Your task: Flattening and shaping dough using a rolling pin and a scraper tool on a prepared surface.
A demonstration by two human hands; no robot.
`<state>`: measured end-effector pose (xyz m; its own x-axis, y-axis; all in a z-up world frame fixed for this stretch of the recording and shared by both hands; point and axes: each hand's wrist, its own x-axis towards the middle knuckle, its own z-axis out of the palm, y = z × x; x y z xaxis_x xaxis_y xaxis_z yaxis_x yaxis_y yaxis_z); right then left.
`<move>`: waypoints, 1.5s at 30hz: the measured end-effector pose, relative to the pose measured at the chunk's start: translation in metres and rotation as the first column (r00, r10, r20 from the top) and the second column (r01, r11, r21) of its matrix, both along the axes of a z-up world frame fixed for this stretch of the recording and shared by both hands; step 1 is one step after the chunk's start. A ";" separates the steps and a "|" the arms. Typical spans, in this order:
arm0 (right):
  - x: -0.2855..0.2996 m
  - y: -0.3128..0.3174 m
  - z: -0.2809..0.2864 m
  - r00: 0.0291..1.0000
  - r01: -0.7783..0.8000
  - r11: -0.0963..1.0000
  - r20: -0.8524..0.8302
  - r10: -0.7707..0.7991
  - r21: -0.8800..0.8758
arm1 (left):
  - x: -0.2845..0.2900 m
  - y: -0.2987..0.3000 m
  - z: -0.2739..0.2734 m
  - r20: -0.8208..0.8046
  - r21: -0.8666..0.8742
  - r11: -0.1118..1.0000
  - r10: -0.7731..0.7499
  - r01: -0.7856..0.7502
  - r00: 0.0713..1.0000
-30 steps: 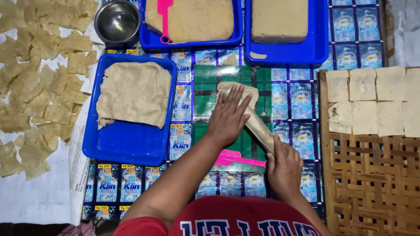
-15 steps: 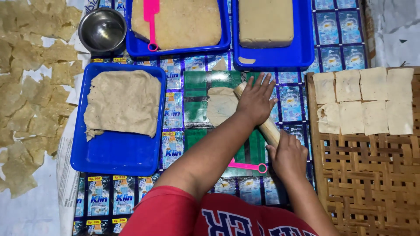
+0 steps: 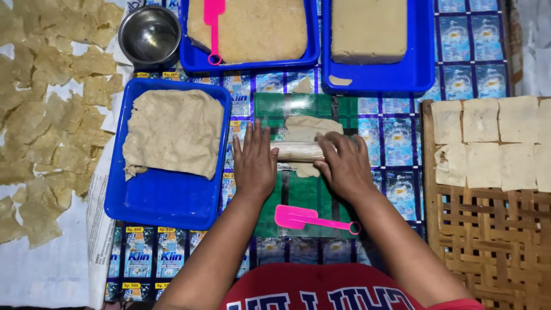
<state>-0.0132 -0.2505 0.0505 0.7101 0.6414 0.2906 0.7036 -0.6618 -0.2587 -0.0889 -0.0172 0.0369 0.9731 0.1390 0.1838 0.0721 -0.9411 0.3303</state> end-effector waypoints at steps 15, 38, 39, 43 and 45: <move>0.122 0.054 0.017 0.945 0.196 0.961 -0.224 -0.239 -0.197 | 0.125 0.031 0.024 -0.120 0.154 0.984 0.110 -0.091 0.987; 0.054 0.033 0.007 0.932 0.301 0.937 -0.152 -0.328 -0.177 | 0.061 0.014 0.016 -0.099 0.057 0.994 0.096 -0.090 0.990; 0.056 0.039 0.009 0.904 0.319 0.918 -0.215 -0.370 -0.235 | 0.066 0.013 0.010 -0.224 0.030 0.996 0.092 -0.087 0.970; 0.031 0.031 0.008 0.911 0.266 0.931 -0.251 -0.328 -0.251 | 0.039 0.004 0.029 -0.278 0.040 0.996 0.088 -0.080 0.957; 0.022 0.029 0.014 0.930 0.265 0.946 -0.211 -0.302 -0.184 | 0.031 0.002 0.028 -0.215 0.006 0.997 0.078 -0.078 0.974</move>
<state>0.0088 -0.2212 0.0641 0.9046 0.4261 0.0106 0.4124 -0.8685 -0.2749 -0.0582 -0.0156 0.0653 0.9759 0.2164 -0.0285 0.2148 -0.9291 0.3011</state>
